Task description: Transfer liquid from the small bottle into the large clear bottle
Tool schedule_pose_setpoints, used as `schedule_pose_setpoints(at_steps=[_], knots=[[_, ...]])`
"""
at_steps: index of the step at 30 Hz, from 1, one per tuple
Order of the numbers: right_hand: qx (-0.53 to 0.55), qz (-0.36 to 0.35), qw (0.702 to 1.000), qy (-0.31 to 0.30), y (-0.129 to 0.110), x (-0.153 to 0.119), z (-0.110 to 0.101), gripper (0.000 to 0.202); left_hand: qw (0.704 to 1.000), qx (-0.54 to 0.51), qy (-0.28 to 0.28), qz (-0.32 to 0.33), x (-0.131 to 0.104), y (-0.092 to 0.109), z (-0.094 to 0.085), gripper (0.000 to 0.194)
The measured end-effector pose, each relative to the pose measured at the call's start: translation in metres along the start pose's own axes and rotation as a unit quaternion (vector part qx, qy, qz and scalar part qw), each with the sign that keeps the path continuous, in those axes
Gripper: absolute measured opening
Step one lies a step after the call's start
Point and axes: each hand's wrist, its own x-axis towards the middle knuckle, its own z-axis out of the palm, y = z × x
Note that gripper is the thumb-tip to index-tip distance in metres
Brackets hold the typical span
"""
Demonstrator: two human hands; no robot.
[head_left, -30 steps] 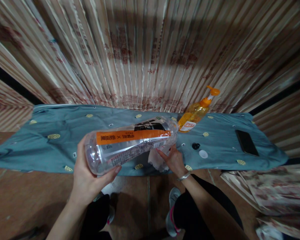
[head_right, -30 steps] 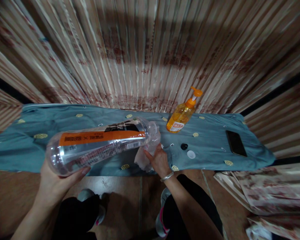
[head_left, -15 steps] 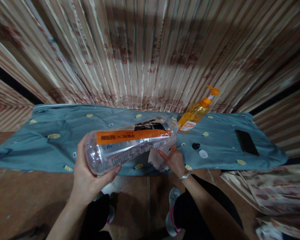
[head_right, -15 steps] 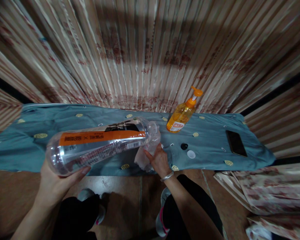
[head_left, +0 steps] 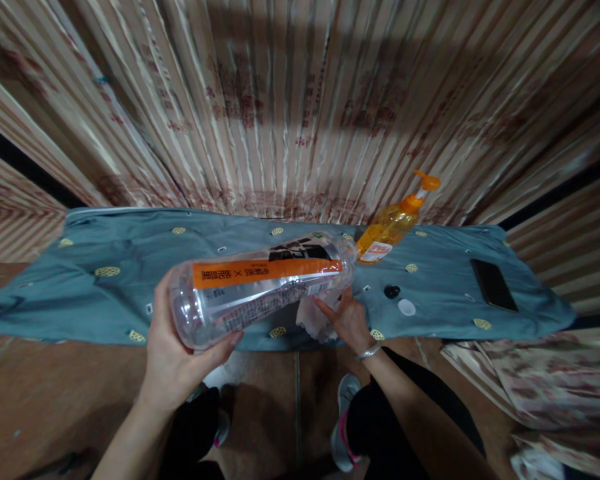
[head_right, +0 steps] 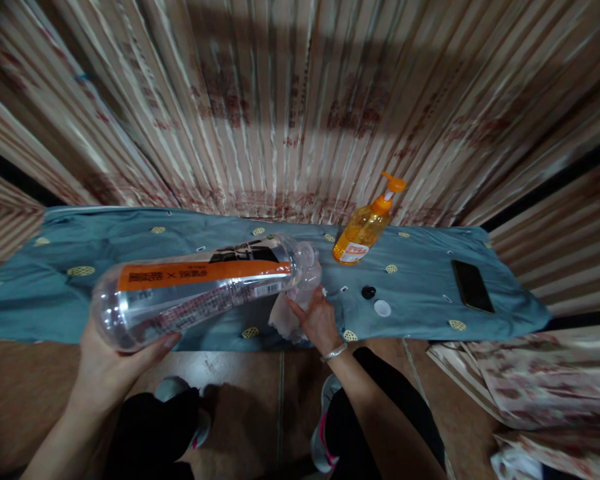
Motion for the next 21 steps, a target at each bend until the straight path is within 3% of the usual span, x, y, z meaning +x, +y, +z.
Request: schedule_pose_setpoints(at_steps=[15,21], knots=[[0.007,0.003,1.000,-0.011,0.0004,0.0007,-0.0011,0.078,1.000,0.000,0.007,0.016,-0.0005,-0.0017,-0.0003,0.100],[-0.009,0.003,1.000,-0.008,0.0003,0.0002,-0.0008,0.073,1.000,0.000,0.003,0.013,-0.0011,-0.0028,-0.0014,0.101]])
